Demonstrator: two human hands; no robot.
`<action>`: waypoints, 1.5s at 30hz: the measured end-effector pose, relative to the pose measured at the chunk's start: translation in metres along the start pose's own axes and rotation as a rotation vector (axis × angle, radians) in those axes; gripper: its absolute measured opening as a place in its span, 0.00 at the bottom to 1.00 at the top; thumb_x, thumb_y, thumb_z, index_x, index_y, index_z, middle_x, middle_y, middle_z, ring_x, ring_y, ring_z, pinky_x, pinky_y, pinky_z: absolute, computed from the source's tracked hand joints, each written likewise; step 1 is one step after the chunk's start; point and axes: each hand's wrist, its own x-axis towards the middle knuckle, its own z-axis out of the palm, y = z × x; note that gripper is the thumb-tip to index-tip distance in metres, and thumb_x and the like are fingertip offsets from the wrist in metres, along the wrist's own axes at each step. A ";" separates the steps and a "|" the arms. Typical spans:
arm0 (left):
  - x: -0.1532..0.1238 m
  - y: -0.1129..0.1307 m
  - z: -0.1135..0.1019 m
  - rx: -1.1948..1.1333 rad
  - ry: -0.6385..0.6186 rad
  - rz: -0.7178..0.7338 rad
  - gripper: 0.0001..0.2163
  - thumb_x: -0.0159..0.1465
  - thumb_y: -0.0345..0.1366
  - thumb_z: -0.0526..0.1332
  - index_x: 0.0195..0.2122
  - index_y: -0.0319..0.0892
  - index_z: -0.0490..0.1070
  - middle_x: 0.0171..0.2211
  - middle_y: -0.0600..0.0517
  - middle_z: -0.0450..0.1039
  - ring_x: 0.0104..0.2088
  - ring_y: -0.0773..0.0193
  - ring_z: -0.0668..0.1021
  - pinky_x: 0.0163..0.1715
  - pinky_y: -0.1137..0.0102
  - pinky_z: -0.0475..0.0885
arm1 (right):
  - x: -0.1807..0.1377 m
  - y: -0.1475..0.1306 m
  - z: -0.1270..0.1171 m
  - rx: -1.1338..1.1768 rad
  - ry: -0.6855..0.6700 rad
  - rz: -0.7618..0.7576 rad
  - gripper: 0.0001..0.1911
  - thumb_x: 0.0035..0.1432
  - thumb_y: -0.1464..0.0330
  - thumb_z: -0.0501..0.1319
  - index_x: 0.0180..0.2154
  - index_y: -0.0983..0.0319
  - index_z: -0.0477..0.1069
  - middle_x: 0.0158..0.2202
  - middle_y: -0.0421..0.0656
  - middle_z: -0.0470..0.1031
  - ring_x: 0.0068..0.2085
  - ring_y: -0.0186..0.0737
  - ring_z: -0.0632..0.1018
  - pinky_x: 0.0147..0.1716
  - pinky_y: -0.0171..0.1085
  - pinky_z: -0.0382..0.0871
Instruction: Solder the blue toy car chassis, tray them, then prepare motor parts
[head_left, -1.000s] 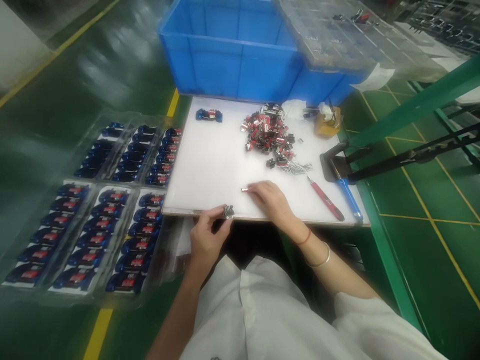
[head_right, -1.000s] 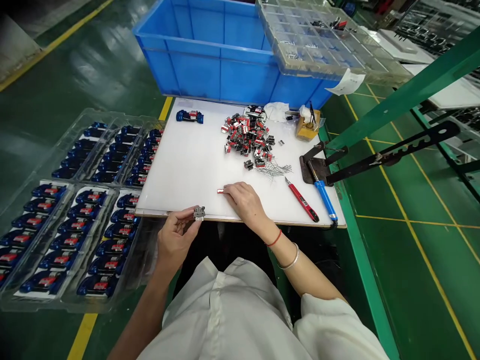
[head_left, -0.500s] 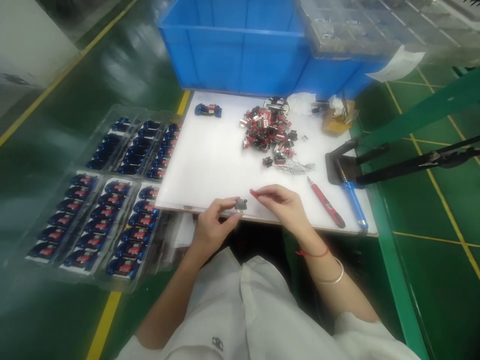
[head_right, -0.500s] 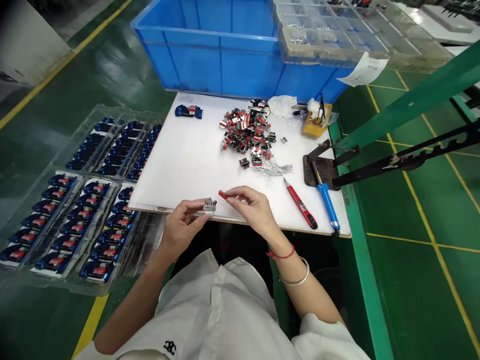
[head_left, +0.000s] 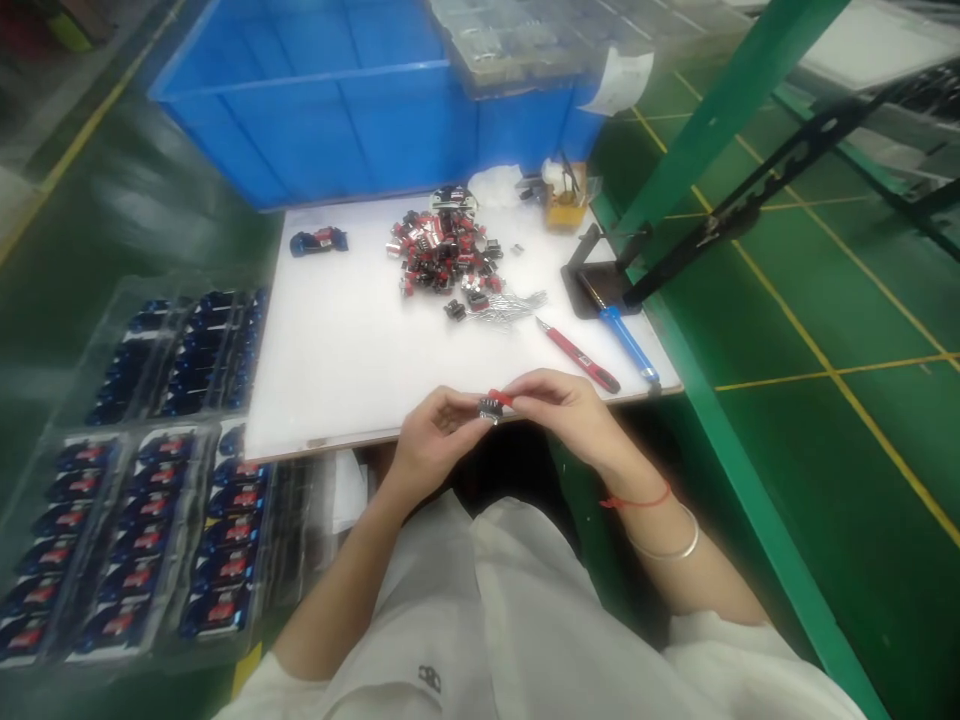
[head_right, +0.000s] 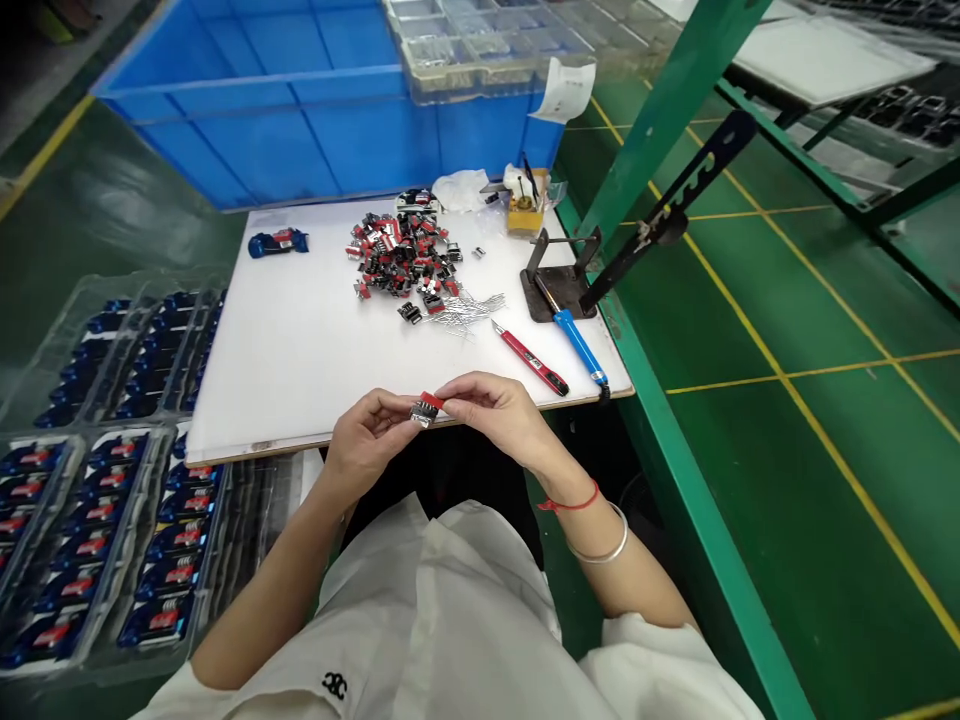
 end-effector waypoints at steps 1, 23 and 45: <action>-0.001 0.000 0.002 -0.011 -0.003 -0.006 0.09 0.59 0.39 0.70 0.38 0.42 0.75 0.40 0.49 0.82 0.42 0.60 0.83 0.47 0.65 0.78 | -0.002 0.001 -0.001 0.004 0.003 0.002 0.08 0.49 0.64 0.72 0.34 0.58 0.80 0.34 0.41 0.83 0.37 0.39 0.81 0.42 0.40 0.76; -0.017 -0.003 0.018 0.021 0.173 -0.117 0.12 0.55 0.42 0.73 0.34 0.40 0.76 0.35 0.50 0.82 0.38 0.62 0.83 0.42 0.67 0.78 | -0.015 -0.002 0.000 -0.065 -0.016 0.024 0.06 0.50 0.67 0.70 0.32 0.61 0.81 0.32 0.40 0.83 0.37 0.39 0.82 0.42 0.39 0.76; -0.010 -0.012 0.022 0.024 0.237 -0.127 0.16 0.51 0.42 0.75 0.34 0.39 0.75 0.34 0.50 0.82 0.37 0.60 0.83 0.42 0.66 0.77 | -0.013 0.003 -0.007 -0.115 -0.022 -0.076 0.07 0.52 0.67 0.69 0.34 0.61 0.81 0.34 0.42 0.83 0.38 0.40 0.82 0.42 0.39 0.75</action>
